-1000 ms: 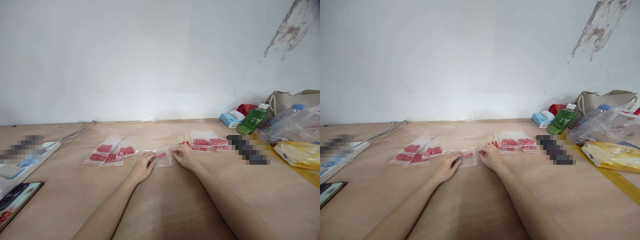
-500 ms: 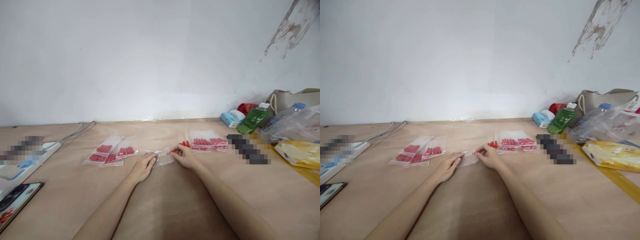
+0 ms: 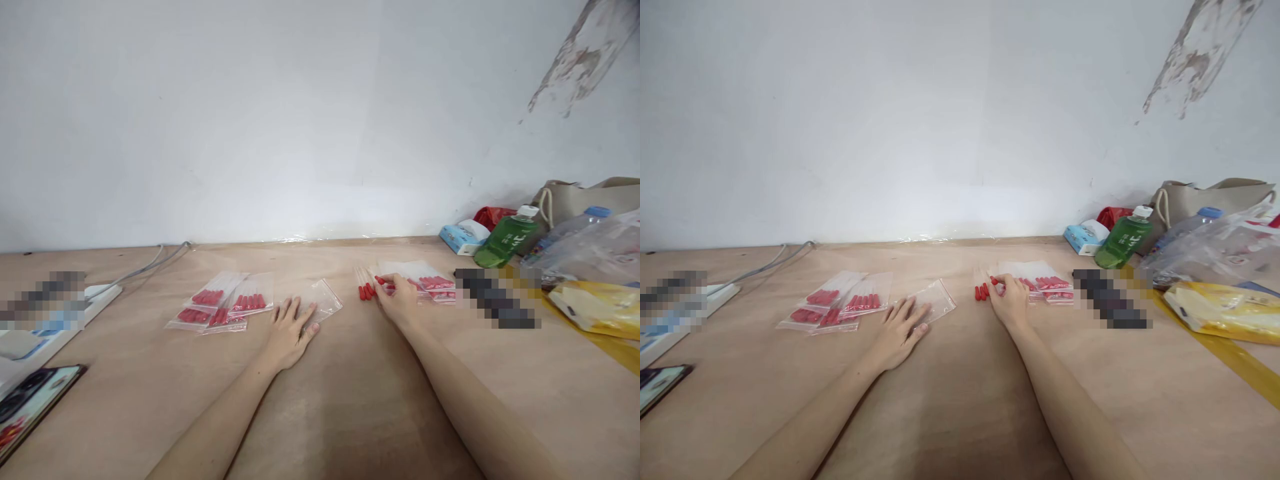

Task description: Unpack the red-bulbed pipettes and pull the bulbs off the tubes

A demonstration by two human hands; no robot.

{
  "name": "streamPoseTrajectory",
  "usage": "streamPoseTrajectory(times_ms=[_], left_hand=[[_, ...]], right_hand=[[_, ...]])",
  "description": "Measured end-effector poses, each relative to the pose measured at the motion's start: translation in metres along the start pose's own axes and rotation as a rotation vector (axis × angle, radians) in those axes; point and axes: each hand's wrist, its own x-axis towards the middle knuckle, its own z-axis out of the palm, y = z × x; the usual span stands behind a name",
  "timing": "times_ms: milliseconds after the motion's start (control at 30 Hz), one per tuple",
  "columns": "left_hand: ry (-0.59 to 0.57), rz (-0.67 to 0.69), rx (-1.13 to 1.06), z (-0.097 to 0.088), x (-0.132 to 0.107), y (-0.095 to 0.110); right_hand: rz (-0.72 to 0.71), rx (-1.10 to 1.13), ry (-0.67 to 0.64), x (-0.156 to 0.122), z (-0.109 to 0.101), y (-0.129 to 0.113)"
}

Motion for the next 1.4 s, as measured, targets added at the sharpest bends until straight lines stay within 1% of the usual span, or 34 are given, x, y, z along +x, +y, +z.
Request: streamPoseTrajectory(times_ms=[133,267,333,433,500,600,667,733,800,900,967,1033,1100,1167,1200,1233,1267,1300,1333,1400], left_hand=[[0.156,-0.027,0.042,-0.004,0.003,0.002],[0.297,-0.165,0.159,-0.01,0.008,-0.003],[0.333,-0.229,0.213,-0.012,0.011,-0.007],[0.343,-0.308,0.253,-0.013,0.013,-0.014],[0.335,-0.348,0.269,-0.011,0.013,-0.017],[0.329,-0.369,0.27,-0.007,0.012,-0.018],[0.324,-0.356,0.25,-0.007,0.013,-0.016],[0.312,-0.34,0.216,-0.012,0.015,-0.014],[0.305,-0.386,0.198,-0.021,0.018,-0.017],[0.337,-0.589,0.234,-0.042,0.021,-0.036],[0.37,-0.738,0.264,-0.054,0.021,-0.056],[0.383,-0.849,0.264,-0.062,0.018,-0.076],[0.382,-0.9,0.264,-0.065,0.014,-0.09],[0.433,-0.917,0.308,-0.065,0.01,-0.094],[0.481,-0.907,0.341,-0.066,0.009,-0.093],[0.524,-0.867,0.372,-0.067,0.008,-0.09],[0.534,-0.777,0.392,-0.068,0.007,-0.087],[0.491,-0.633,0.399,-0.07,0.007,-0.083],[0.401,-0.45,0.395,-0.071,0.007,-0.079],[0.168,-0.099,0.387,-0.071,0.007,-0.073]], right_hand=[[-0.106,-0.208,-0.023,-0.005,0.004,-0.001],[-0.149,-0.309,-0.005,-0.008,0.003,-0.006],[-0.169,-0.313,0.018,-0.01,0.002,-0.01],[-0.224,-0.289,0.024,-0.015,0.004,-0.018],[-0.28,-0.257,-0.01,-0.021,0.007,-0.025],[-0.369,-0.214,-0.076,-0.031,0.011,-0.036],[-0.415,-0.203,-0.098,-0.037,0.014,-0.041],[-0.452,-0.193,-0.091,-0.039,0.016,-0.044],[-0.471,-0.177,-0.06,-0.04,0.018,-0.043],[-0.46,-0.154,-0.01,-0.037,0.017,-0.039],[-0.447,-0.148,-0.009,-0.036,0.017,-0.037],[-0.445,-0.142,-0.021,-0.036,0.017,-0.037],[-0.455,-0.139,-0.035,-0.036,0.017,-0.038],[-0.466,-0.142,-0.047,-0.036,0.017,-0.039],[-0.47,-0.144,-0.053,-0.037,0.017,-0.039],[-0.474,-0.147,-0.059,-0.037,0.017,-0.039],[-0.476,-0.149,-0.065,-0.037,0.017,-0.039],[-0.479,-0.15,-0.068,-0.037,0.017,-0.039],[-0.483,-0.149,-0.072,-0.037,0.016,-0.039],[-0.49,-0.143,-0.078,-0.037,0.016,-0.039]])
